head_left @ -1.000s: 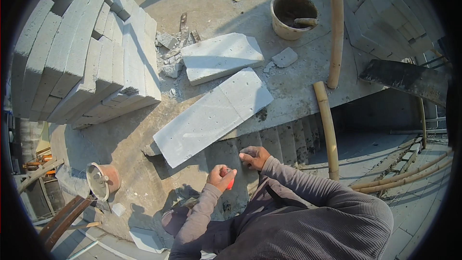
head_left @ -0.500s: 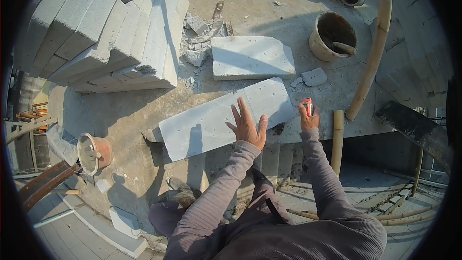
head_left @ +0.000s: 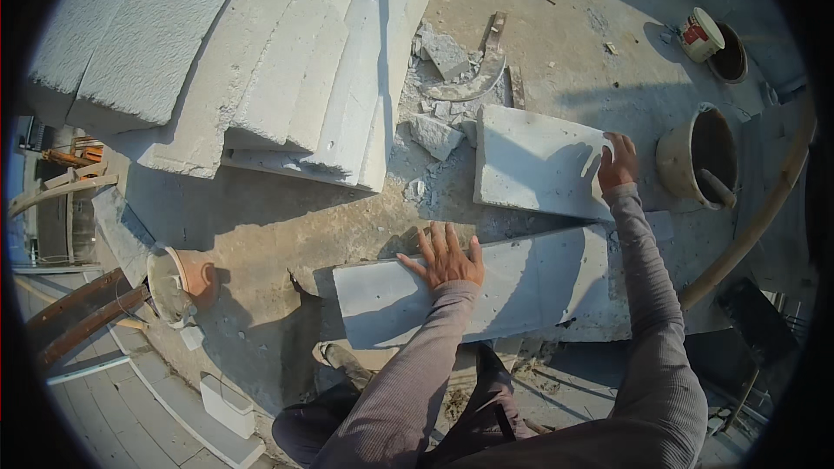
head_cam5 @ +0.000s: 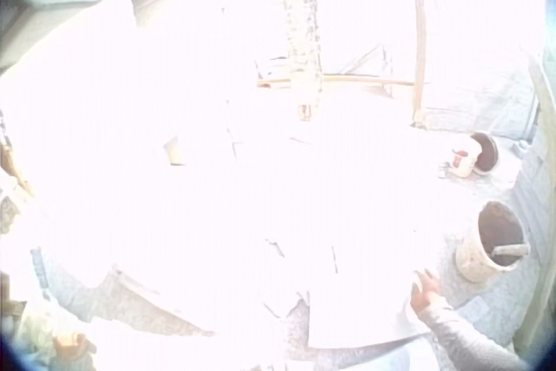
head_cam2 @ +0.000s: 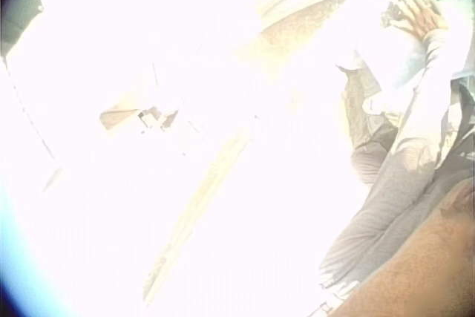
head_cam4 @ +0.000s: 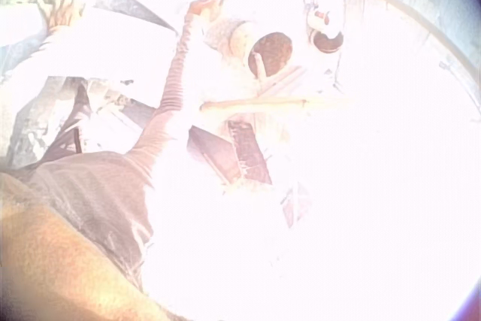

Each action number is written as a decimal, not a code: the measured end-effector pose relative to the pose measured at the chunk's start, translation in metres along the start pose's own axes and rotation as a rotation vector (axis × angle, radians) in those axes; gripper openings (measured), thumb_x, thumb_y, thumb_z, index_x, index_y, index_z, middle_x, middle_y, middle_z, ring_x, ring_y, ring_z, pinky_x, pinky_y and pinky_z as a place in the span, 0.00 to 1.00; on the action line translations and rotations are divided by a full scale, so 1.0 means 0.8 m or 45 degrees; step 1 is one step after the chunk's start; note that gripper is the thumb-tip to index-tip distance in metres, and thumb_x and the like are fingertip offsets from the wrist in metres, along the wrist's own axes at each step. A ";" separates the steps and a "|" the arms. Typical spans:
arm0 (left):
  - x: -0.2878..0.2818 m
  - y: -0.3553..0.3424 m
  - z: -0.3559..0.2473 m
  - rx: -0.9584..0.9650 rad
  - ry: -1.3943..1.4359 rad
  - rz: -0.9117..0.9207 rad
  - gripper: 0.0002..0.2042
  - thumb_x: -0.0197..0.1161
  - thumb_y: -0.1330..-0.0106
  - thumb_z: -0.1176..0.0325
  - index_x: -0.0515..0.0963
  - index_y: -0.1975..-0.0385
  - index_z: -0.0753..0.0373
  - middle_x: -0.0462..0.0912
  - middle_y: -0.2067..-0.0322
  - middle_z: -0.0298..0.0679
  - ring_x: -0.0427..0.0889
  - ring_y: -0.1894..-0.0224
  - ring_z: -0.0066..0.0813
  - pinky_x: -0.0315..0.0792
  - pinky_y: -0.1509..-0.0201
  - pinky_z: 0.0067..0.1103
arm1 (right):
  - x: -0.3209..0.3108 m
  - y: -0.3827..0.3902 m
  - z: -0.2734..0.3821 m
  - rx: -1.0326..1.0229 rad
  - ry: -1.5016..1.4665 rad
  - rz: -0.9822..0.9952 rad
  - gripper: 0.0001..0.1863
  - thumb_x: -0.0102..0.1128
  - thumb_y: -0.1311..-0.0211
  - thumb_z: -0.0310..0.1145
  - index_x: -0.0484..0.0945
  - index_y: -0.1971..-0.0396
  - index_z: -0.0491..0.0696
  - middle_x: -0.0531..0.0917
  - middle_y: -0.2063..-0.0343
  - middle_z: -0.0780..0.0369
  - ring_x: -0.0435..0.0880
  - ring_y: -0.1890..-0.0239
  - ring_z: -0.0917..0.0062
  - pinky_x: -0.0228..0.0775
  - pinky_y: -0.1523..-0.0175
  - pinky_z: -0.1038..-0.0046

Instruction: The recorder is measuring, cutting, and laying lightweight concrete blocks to build a wall or structure.

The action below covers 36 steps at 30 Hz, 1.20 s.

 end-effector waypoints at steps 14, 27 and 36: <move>-0.016 -0.015 -0.008 0.036 0.051 0.084 0.30 0.49 0.33 0.43 0.68 0.35 0.54 0.65 0.33 0.39 0.51 0.26 0.42 0.21 0.33 0.66 | 0.387 -0.332 0.134 -0.577 0.844 0.981 0.25 0.55 0.33 0.38 0.67 0.37 0.72 0.58 0.28 0.67 0.56 0.27 0.65 0.54 0.28 0.52; -0.001 -0.010 -0.009 0.054 0.024 0.031 0.28 0.51 0.34 0.46 0.69 0.37 0.52 0.65 0.34 0.38 0.55 0.28 0.44 0.26 0.34 0.68 | 0.193 -0.288 0.053 -0.746 0.975 1.111 0.19 0.64 0.42 0.32 0.73 0.50 0.53 0.80 0.55 0.60 0.83 0.53 0.62 0.75 0.50 0.59; 0.016 -0.002 -0.004 0.009 -0.269 0.169 0.26 0.53 0.33 0.46 0.73 0.39 0.52 0.69 0.37 0.37 0.54 0.28 0.40 0.22 0.33 0.67 | -0.170 -0.024 0.070 -0.046 0.372 0.218 0.16 0.59 0.37 0.33 0.69 0.53 0.47 0.80 0.67 0.52 0.83 0.63 0.52 0.74 0.61 0.58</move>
Point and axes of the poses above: each hand's wrist, its own y-axis away from the middle knuckle, its own x-axis out of the palm, z = x × y, the point moved 10 cm from there along -y, towards the middle knuckle
